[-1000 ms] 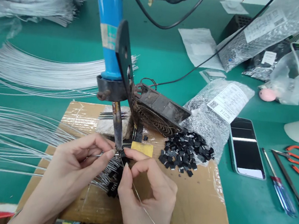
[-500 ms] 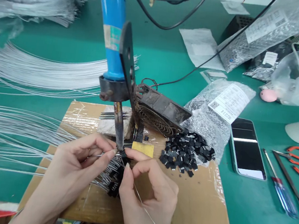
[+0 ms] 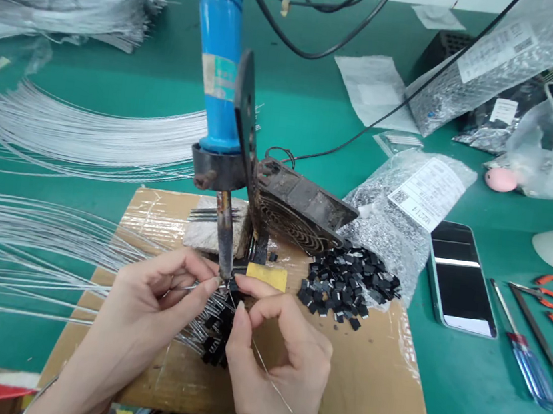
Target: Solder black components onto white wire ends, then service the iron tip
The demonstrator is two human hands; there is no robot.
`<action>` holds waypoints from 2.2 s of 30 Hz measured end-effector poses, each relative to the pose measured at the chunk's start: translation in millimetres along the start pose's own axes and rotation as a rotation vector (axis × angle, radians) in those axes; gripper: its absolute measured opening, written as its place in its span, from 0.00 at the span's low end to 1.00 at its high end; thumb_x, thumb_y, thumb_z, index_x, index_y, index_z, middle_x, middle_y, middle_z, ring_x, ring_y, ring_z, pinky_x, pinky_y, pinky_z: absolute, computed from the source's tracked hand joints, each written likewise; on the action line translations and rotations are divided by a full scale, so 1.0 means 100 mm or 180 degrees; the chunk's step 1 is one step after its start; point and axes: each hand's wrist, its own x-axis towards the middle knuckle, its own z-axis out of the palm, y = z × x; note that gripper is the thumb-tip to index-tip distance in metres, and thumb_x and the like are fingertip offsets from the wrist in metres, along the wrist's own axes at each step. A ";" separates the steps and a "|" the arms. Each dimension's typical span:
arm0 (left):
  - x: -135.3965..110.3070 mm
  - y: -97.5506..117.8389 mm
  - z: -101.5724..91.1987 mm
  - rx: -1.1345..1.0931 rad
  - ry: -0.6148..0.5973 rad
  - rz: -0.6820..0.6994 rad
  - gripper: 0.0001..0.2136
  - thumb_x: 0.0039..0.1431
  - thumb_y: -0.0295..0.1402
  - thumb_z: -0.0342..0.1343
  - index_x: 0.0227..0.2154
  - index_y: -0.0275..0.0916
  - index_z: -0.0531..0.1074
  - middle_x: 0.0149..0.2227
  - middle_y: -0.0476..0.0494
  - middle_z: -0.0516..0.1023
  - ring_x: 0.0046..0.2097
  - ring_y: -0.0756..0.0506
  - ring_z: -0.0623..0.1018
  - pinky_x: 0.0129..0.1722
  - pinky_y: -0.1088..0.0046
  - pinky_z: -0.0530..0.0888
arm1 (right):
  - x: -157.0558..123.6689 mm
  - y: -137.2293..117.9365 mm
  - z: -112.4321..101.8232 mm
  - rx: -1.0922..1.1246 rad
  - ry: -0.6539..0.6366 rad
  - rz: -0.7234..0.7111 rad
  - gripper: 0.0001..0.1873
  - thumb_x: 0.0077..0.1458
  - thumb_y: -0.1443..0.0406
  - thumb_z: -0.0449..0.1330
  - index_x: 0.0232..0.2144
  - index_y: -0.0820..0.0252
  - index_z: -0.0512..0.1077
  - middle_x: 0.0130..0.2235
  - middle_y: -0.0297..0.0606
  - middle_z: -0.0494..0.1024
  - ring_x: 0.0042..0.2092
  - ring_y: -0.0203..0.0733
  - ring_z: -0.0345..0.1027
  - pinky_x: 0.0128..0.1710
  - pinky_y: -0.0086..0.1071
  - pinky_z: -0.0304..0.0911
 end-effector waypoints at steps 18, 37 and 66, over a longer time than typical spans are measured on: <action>-0.29 -0.17 -0.11 0.0507 0.0422 0.0286 0.07 0.66 0.32 0.61 0.31 0.42 0.78 0.39 0.45 0.85 0.40 0.45 0.82 0.35 0.72 0.74 | 0.20 0.44 -0.30 -0.2735 0.0221 -0.0836 0.12 0.72 0.56 0.61 0.37 0.56 0.74 0.34 0.39 0.77 0.39 0.51 0.66 0.38 0.42 0.61; -0.30 -0.23 -0.17 0.0378 0.0212 0.0249 0.08 0.66 0.33 0.61 0.30 0.41 0.76 0.37 0.44 0.83 0.35 0.46 0.79 0.31 0.74 0.72 | 0.23 0.34 -0.19 -0.1983 0.0022 -0.0717 0.12 0.76 0.61 0.55 0.42 0.58 0.77 0.40 0.39 0.79 0.43 0.49 0.67 0.46 0.42 0.63; -0.27 -0.22 -0.18 0.0397 0.0345 -0.0070 0.07 0.64 0.38 0.64 0.41 0.43 0.76 0.21 0.59 0.50 0.25 0.50 0.52 0.26 0.73 0.50 | 0.20 0.14 0.06 0.1065 -0.0004 0.0567 0.09 0.63 0.65 0.71 0.37 0.52 0.72 0.43 0.34 0.87 0.41 0.36 0.82 0.43 0.25 0.77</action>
